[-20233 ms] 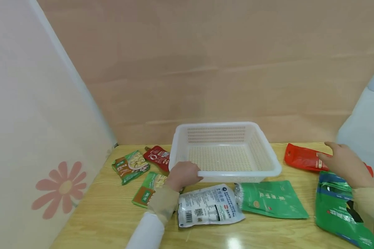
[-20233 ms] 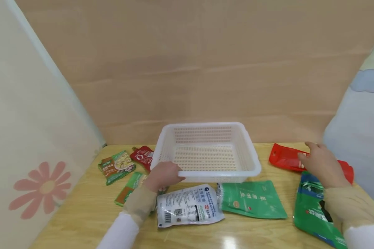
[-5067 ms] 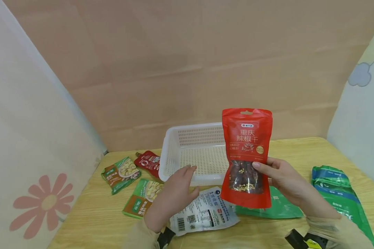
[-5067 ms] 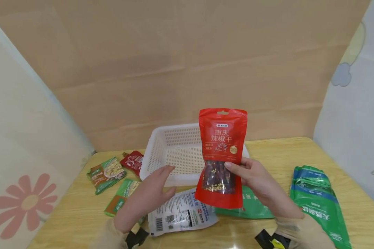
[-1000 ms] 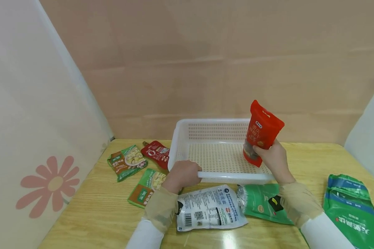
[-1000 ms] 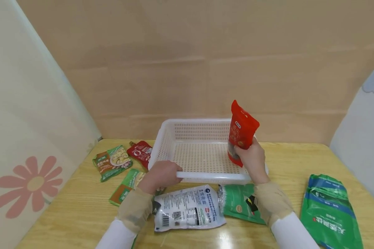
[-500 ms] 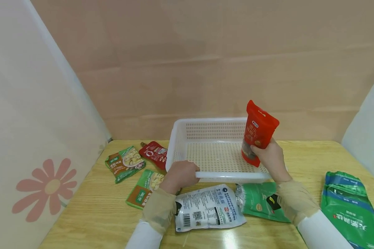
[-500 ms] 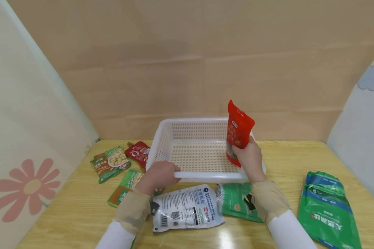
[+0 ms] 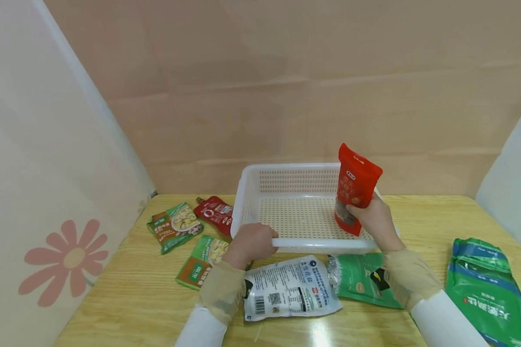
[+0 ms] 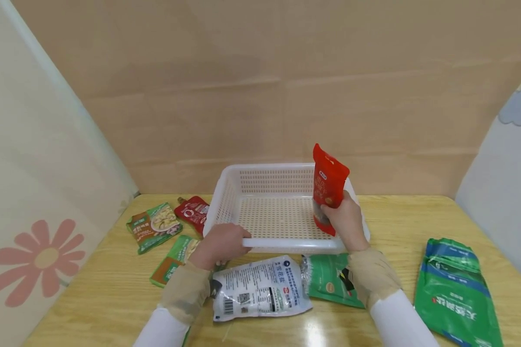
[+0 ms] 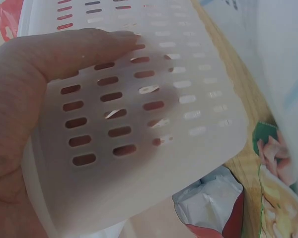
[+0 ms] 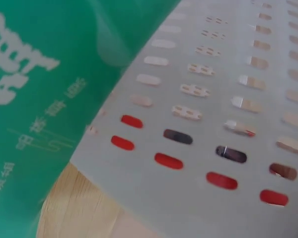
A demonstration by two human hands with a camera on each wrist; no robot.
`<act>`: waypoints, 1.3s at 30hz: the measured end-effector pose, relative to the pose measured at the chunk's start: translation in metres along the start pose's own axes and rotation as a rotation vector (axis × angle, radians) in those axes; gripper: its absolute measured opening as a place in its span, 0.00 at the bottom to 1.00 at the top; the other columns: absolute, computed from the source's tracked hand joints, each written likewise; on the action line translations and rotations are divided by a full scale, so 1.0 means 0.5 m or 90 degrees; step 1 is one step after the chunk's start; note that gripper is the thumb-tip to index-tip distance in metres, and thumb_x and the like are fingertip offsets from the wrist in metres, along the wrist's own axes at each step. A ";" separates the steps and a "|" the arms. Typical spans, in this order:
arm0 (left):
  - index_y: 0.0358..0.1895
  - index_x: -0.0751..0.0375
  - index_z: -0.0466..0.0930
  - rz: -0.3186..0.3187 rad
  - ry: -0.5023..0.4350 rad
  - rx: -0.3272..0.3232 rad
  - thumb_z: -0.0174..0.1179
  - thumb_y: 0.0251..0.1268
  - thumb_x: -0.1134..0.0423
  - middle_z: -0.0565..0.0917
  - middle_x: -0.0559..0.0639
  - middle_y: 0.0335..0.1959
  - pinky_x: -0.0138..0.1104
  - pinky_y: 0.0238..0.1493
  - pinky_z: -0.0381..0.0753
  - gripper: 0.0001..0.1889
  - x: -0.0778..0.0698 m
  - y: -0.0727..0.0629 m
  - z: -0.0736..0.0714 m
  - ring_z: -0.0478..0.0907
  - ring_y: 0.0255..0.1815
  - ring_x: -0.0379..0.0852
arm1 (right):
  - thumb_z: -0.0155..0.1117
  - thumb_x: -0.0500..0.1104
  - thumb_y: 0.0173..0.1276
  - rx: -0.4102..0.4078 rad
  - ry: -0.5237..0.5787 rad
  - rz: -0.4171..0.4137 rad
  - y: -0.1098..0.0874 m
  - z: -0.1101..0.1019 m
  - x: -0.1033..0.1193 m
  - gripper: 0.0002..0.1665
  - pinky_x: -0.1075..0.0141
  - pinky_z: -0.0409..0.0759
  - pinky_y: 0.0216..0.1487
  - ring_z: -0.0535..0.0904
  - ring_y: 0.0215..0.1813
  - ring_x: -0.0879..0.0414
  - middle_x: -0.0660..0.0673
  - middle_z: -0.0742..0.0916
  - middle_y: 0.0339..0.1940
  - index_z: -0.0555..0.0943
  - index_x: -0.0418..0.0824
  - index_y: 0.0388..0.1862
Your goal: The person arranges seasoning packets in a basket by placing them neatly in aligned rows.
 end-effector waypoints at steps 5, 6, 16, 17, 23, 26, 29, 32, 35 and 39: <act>0.28 0.48 0.84 0.000 -0.002 0.001 0.62 0.58 0.57 0.74 0.42 0.18 0.30 0.22 0.62 0.04 0.002 0.001 0.003 0.66 0.20 0.40 | 0.58 0.39 0.67 0.007 -0.006 0.006 0.002 0.002 0.000 0.39 0.37 0.66 0.64 0.66 0.66 0.29 0.25 0.69 0.68 0.54 0.27 0.71; 0.27 0.48 0.84 0.001 -0.001 -0.001 0.62 0.58 0.57 0.74 0.42 0.17 0.30 0.22 0.62 0.04 0.002 0.001 0.003 0.66 0.20 0.39 | 0.58 0.39 0.67 0.006 -0.007 0.008 0.002 0.002 0.001 0.39 0.37 0.66 0.64 0.66 0.66 0.29 0.25 0.68 0.68 0.53 0.27 0.71; 0.24 0.48 0.82 0.008 0.007 -0.016 0.61 0.58 0.58 0.72 0.41 0.16 0.30 0.21 0.61 0.06 0.005 0.003 0.002 0.64 0.19 0.39 | 0.57 0.49 0.70 -0.024 0.034 0.011 -0.003 -0.006 0.002 0.40 0.40 0.71 0.61 0.70 0.64 0.31 0.27 0.71 0.67 0.56 0.30 0.71; 0.24 0.48 0.82 0.008 0.006 -0.016 0.61 0.58 0.58 0.72 0.41 0.16 0.30 0.21 0.61 0.06 0.005 0.003 0.001 0.64 0.19 0.39 | 0.57 0.51 0.70 -0.036 0.038 0.006 -0.004 -0.007 0.003 0.40 0.40 0.72 0.60 0.71 0.64 0.32 0.28 0.71 0.67 0.57 0.30 0.71; 0.23 0.48 0.82 0.005 -0.001 -0.012 0.61 0.58 0.58 0.72 0.42 0.16 0.31 0.20 0.61 0.07 0.003 0.003 0.001 0.64 0.19 0.39 | 0.58 0.56 0.68 -0.131 0.034 -0.050 -0.008 -0.011 0.011 0.39 0.41 0.75 0.56 0.75 0.60 0.34 0.30 0.77 0.63 0.63 0.32 0.67; 0.24 0.48 0.82 0.002 -0.005 -0.002 0.61 0.58 0.58 0.72 0.42 0.16 0.31 0.21 0.61 0.06 0.002 0.001 0.004 0.64 0.19 0.39 | 0.59 0.54 0.69 -0.157 0.019 -0.062 -0.011 -0.009 0.011 0.36 0.42 0.77 0.53 0.78 0.57 0.34 0.30 0.79 0.60 0.67 0.31 0.65; 0.24 0.48 0.82 0.002 0.000 -0.003 0.61 0.58 0.58 0.72 0.42 0.15 0.31 0.21 0.61 0.07 0.002 0.000 0.007 0.64 0.19 0.39 | 0.57 0.54 0.70 -0.158 0.009 -0.055 -0.014 -0.008 0.010 0.35 0.42 0.77 0.53 0.78 0.56 0.33 0.29 0.79 0.59 0.68 0.29 0.64; 0.23 0.48 0.82 0.003 0.001 -0.009 0.61 0.58 0.58 0.72 0.42 0.15 0.31 0.20 0.62 0.07 0.002 -0.001 0.007 0.64 0.19 0.40 | 0.56 0.53 0.71 -0.156 0.011 -0.040 -0.015 -0.008 0.010 0.34 0.42 0.76 0.53 0.78 0.56 0.33 0.28 0.79 0.59 0.69 0.29 0.64; 0.23 0.48 0.81 0.004 0.004 -0.014 0.61 0.58 0.58 0.72 0.42 0.15 0.31 0.20 0.61 0.07 0.002 -0.001 0.006 0.63 0.18 0.39 | 0.56 0.52 0.71 -0.163 0.005 -0.031 -0.014 -0.009 0.010 0.33 0.43 0.77 0.53 0.79 0.55 0.33 0.28 0.80 0.58 0.71 0.28 0.62; 0.21 0.48 0.79 0.010 0.009 -0.021 0.60 0.57 0.58 0.71 0.42 0.14 0.31 0.19 0.61 0.08 0.001 -0.001 0.004 0.62 0.18 0.39 | 0.57 0.50 0.71 -0.173 -0.017 -0.038 -0.011 -0.009 0.014 0.31 0.43 0.77 0.52 0.79 0.54 0.33 0.28 0.81 0.56 0.72 0.27 0.61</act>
Point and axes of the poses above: each hand's wrist, its own y-axis towards the middle knuckle, its own z-axis out of the palm, x = y × z, the point moved 4 cm from there along y, towards the middle knuckle
